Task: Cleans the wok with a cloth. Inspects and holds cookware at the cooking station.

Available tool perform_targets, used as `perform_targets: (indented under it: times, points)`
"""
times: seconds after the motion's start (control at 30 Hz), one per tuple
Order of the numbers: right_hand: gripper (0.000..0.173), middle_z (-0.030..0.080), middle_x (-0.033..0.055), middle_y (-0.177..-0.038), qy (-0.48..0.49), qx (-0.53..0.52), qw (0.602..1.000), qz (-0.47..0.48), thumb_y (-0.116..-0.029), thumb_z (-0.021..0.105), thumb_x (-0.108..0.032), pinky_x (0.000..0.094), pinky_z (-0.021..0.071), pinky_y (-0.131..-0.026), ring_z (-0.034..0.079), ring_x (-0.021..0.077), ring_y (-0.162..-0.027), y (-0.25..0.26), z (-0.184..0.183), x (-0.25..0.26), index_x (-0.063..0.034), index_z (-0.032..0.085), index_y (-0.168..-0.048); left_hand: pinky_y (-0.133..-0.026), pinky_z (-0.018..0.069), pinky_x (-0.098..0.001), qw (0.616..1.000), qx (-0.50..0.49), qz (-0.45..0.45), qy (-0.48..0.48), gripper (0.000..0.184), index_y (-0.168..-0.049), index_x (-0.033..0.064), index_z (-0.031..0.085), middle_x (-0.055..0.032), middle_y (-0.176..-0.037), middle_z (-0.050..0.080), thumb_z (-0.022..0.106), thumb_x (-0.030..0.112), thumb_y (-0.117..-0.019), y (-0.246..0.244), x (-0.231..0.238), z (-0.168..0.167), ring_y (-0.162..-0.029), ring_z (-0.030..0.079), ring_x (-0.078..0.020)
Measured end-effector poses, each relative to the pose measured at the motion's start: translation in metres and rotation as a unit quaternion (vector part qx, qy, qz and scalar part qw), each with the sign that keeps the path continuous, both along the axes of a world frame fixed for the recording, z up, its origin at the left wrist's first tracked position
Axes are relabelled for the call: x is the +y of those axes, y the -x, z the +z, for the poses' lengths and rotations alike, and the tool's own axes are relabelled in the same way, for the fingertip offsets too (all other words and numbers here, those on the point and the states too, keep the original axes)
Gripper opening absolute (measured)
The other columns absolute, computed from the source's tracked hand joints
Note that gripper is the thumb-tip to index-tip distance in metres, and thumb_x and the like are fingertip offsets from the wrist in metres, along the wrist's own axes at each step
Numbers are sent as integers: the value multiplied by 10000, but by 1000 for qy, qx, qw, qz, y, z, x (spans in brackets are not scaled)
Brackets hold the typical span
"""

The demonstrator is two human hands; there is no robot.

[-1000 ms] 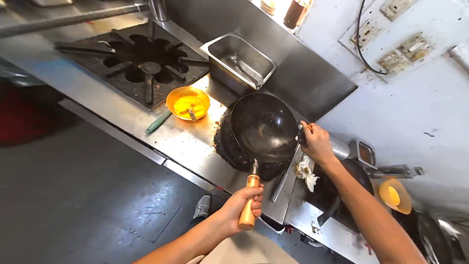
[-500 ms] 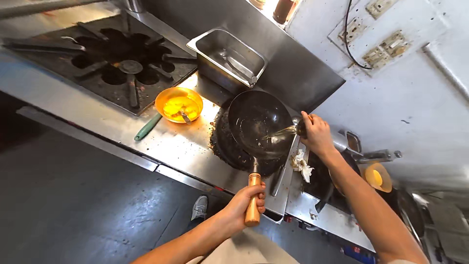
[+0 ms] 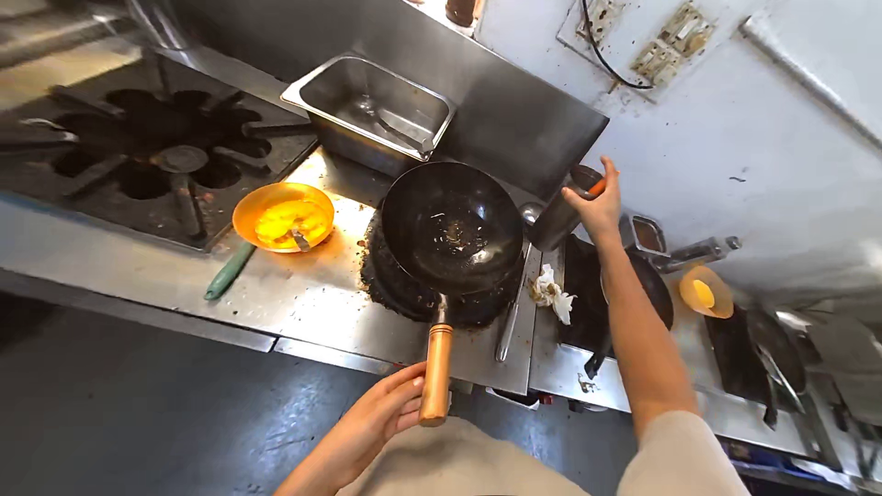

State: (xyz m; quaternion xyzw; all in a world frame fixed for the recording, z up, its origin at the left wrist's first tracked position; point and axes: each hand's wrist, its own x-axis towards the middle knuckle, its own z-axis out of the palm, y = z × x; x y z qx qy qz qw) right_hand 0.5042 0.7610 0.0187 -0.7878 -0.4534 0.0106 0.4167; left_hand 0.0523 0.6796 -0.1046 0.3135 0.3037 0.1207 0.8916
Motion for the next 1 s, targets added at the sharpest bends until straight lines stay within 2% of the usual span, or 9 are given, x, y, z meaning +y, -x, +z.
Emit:
perform_targets:
  times: [0.07,0.13,0.23,0.37,0.53,0.63,0.77,0.83,1.0]
  points:
    - [1015,556,239,-1408,-25,12,999,-34,-748,889,-330,542,517,-1009,611,347,-1212,-35,-6,2,-99,348,-1575,-933,603,-386,999,33,28,-15,519,-1446,37,503,-145,-1236,692,577,256,-982,4,-8,2,-1055,718,-242]
    - [1033,545,243,-1426,-43,17,996,-71,-737,892,-357,554,506,-1018,597,358,-1239,-73,-20,8,-103,348,-1577,-918,613,-386,998,47,45,-15,468,-1443,29,493,-140,-1224,695,524,176,-1000,3,-16,1,-1027,727,-234]
    - [1041,510,269,-1456,-38,17,992,-119,-716,901,-368,588,471,-1045,554,406,-1286,-127,-53,21,-111,369,-1573,-928,605,-431,995,76,58,-14,442,-1451,17,457,-182,-1282,662,439,164,-1035,-6,-25,3,-1066,713,-293]
    - [1038,527,291,-1415,-19,6,993,-117,-723,904,-344,586,472,-1042,551,434,-1275,-163,-106,23,-98,364,-1574,-928,597,-410,991,96,91,-28,399,-1413,20,461,-153,-1291,664,396,176,-1051,-19,-36,2,-1080,707,-270]
    - [1055,512,257,-1447,-44,47,992,-111,-730,900,-340,539,473,-1065,541,386,-1300,-149,-153,-2,-113,332,-1590,-894,608,-392,982,138,126,-27,378,-1392,25,471,-151,-1272,674,354,163,-1059,-28,-44,7,-1051,716,-260]
    - [1022,507,251,-1465,-75,22,991,-110,-753,884,-353,505,464,-1089,531,373,-1323,-136,-171,-19,-83,347,-1579,-872,612,-378,978,156,135,-24,363,-1366,35,480,-145,-1264,677,344,162,-1055,-35,-44,11,-1032,720,-252]
    - [1018,480,286,-1467,-84,13,990,-116,-773,888,-344,509,467,-1081,523,400,-1319,-135,-177,-26,-95,335,-1590,-859,616,-385,974,178,137,-26,354,-1350,37,486,-157,-1244,688,373,178,-1046,-41,-45,12,-1023,725,-260]
    - [975,470,280,-1486,-73,6,990,-117,-776,886,-367,523,483,-1062,523,406,-1324,-134,-174,-26,-120,385,-1575,-868,612,-390,969,207,120,-59,356,-1345,27,500,-149,-1249,690,394,174,-1039,-44,-43,16,-1033,721,-255]
    - [961,188,317,-1648,3,-6,994,-111,-762,882,-466,598,493,-1031,431,504,-1394,-121,-165,-41,-195,437,-1570,-859,617,-393,954,247,69,-159,391,-1337,9,557,-133,-1196,722,494,211,-1007,-44,-38,21,-1021,730,-258]
